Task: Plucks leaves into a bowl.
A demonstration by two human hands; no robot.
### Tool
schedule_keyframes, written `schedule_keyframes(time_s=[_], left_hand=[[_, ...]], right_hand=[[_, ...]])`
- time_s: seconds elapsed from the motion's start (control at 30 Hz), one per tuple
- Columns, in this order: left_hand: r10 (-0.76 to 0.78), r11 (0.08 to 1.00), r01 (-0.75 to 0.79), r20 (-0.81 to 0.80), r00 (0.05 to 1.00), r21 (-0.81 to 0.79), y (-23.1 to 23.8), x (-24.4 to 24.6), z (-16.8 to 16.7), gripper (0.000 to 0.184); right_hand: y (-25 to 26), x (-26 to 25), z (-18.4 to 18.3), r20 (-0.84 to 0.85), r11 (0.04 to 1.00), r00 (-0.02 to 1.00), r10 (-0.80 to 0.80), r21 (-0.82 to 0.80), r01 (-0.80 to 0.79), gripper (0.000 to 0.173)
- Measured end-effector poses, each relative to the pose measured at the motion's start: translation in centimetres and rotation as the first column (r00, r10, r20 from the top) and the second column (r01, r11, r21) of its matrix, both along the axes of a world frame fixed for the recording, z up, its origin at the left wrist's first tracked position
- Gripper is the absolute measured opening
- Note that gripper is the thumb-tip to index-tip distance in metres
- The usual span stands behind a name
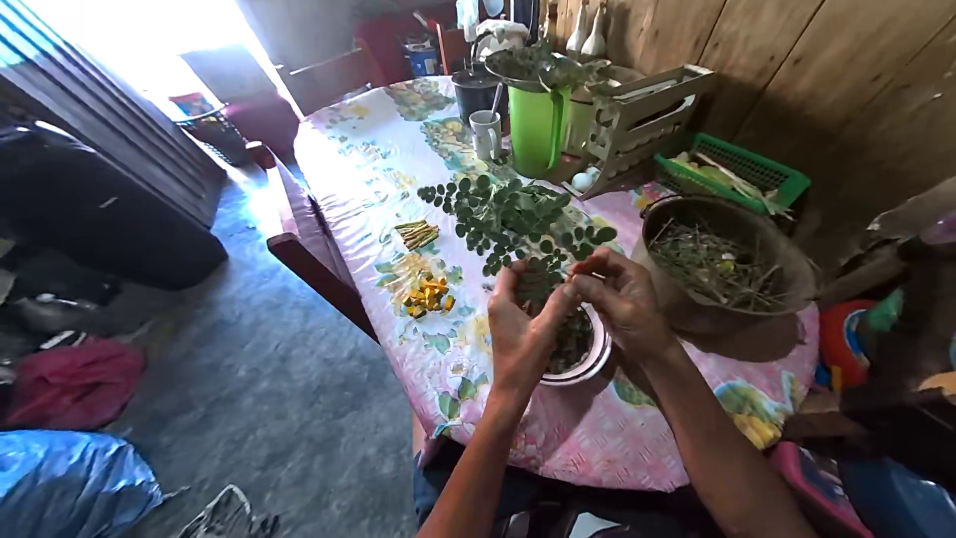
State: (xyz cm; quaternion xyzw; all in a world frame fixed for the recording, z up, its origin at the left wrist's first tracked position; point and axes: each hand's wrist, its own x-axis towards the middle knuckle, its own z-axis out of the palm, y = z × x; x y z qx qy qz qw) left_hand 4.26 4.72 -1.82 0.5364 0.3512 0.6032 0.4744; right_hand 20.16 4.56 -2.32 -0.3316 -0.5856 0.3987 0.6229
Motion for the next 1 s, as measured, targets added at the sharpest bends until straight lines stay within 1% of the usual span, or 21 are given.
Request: schedule_keyframes(time_s=[0.07, 0.1, 0.17, 0.2, 0.23, 0.27, 0.3, 0.33, 0.37, 0.4, 0.43, 0.5, 0.53, 0.6, 0.7, 0.8, 1.0], left_hand=[[0.016, 0.998, -0.002, -0.215, 0.976, 0.066, 0.3, 0.2, -0.2, 0.042], [0.041, 0.994, -0.002, -0.346, 0.937, 0.111, 0.5, 0.3, -0.4, 0.041], [0.112, 0.975, 0.022, -0.581, 0.806, 0.219, 0.9, 0.2, -1.0, 0.048], [0.139, 0.968, 0.037, -0.653, 0.744, 0.248, 1.1, 0.2, -1.1, 0.053], [0.151, 0.964, 0.049, -0.694, 0.704, 0.26, 1.3, 0.1, -1.2, 0.058], [0.149, 0.964, 0.053, -0.696, 0.702, 0.26, 1.4, 0.1, -1.1, 0.059], [0.119, 0.97, 0.056, -0.667, 0.736, 0.235, 1.4, 0.0, -0.8, 0.059], [0.058, 0.981, 0.067, -0.609, 0.791, 0.181, 1.4, 0.0, -0.5, 0.058], [-0.014, 0.988, 0.089, -0.51, 0.86, 0.123, 1.3, 0.0, -0.2, 0.055], [-0.092, 0.989, 0.127, -0.376, 0.922, 0.071, 1.2, 0.1, 0.1, 0.052], [-0.164, 0.983, 0.177, -0.227, 0.96, 0.041, 1.1, 0.3, 0.3, 0.051], [-0.258, 0.966, 0.257, 0.011, 0.966, 0.02, 0.9, 0.6, 0.6, 0.052], [-0.278, 0.961, 0.278, 0.083, 0.957, 0.014, 0.8, 0.7, 0.6, 0.051], [-0.285, 0.956, 0.292, 0.164, 0.944, -0.018, 0.6, 0.9, 0.6, 0.046], [-0.303, 0.946, 0.321, 0.239, 0.922, -0.041, 0.5, 0.7, 0.2, 0.044], [-0.297, 0.948, 0.316, 0.269, 0.916, -0.028, 0.3, 0.6, 0.2, 0.04], [-0.301, 0.95, 0.312, 0.333, 0.894, 0.022, -0.3, 0.6, -0.1, 0.028]], right_hand=[[0.0, 0.8, 0.5, -0.052, 0.999, 0.998, -0.033, 0.031, 0.034, 0.015], [0.0, 1.3, 0.7, -0.091, 0.997, 0.994, -0.052, 0.044, 0.056, 0.016], [-0.2, 2.1, 1.0, -0.151, 0.996, 0.985, -0.08, 0.037, 0.087, 0.017], [-0.3, 2.2, 1.0, -0.173, 0.995, 0.981, -0.089, 0.026, 0.095, 0.017], [-0.3, 2.2, 1.0, -0.194, 0.995, 0.977, -0.093, 0.013, 0.097, 0.016], [-0.3, 2.2, 1.0, -0.207, 0.996, 0.974, -0.09, 0.007, 0.094, 0.016], [-0.3, 2.1, 1.0, -0.209, 0.996, 0.974, -0.084, 0.004, 0.087, 0.017], [-0.3, 2.1, 0.9, -0.198, 0.997, 0.977, -0.073, 0.005, 0.076, 0.016], [-0.3, 2.0, 0.9, -0.187, 0.998, 0.98, -0.064, 0.007, 0.067, 0.015], [-0.3, 1.9, 0.9, -0.176, 0.998, 0.982, -0.06, 0.008, 0.062, 0.014], [-0.4, 1.8, 0.9, -0.171, 0.998, 0.984, -0.054, 0.011, 0.056, 0.013], [-0.4, 1.7, 0.9, -0.183, 0.999, 0.982, -0.038, 0.015, 0.041, 0.013], [-0.4, 1.7, 0.9, -0.19, 0.999, 0.981, -0.033, 0.018, 0.037, 0.013], [-0.3, 1.7, 0.9, -0.195, 0.999, 0.98, -0.028, 0.027, 0.034, 0.014], [-0.3, 1.7, 1.0, -0.206, 0.999, 0.978, -0.02, 0.024, 0.026, 0.015], [-0.3, 1.8, 0.9, -0.222, 1.0, 0.975, -0.012, 0.024, 0.017, 0.017], [-0.4, 1.9, 1.0, -0.236, 0.999, 0.972, -0.01, 0.038, 0.019, 0.018]])
